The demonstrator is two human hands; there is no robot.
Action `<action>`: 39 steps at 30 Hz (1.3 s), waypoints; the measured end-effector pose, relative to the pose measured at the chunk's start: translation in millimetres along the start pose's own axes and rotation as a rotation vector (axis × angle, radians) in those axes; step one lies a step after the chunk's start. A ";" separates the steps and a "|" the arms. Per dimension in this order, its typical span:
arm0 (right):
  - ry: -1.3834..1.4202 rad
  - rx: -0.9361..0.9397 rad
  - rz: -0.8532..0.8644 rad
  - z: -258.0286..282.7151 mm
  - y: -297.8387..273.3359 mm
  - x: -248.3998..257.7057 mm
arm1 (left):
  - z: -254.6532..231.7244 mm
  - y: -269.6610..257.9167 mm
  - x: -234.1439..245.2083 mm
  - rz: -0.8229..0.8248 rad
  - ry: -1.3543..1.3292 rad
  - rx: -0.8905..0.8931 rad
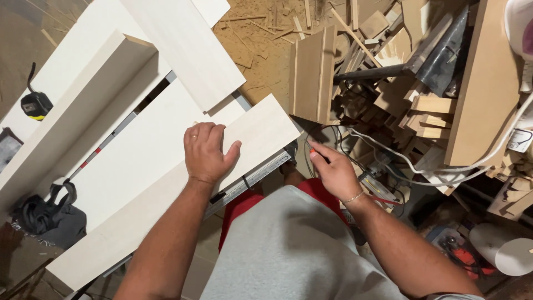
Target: Measuring and marking wooden boards for a project on a workbench
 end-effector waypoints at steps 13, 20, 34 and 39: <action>-0.049 0.019 0.052 5.8 6.8 1.6 | -0.6 0.9 -1.9 0.005 -0.001 0.010; -0.110 0.105 -0.009 -7.6 18.7 -2.8 | 0.3 -0.7 -4.8 0.049 0.025 -0.035; 0.513 0.048 0.286 -63.5 92.0 -44.1 | 4.6 -4.1 -9.4 0.066 0.057 -0.029; 0.536 0.121 0.376 -70.0 108.2 -47.5 | 7.2 -5.4 -11.1 0.093 0.065 -0.031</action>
Point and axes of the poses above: each hand's wrist, its own y-axis towards the middle knuckle, its own x-axis out of the back of the hand, z = x × y, the point moved 1 cm from there along y, towards the middle knuckle, and after that the axes turned 11 degrees about -y, right-handed, at the moved point
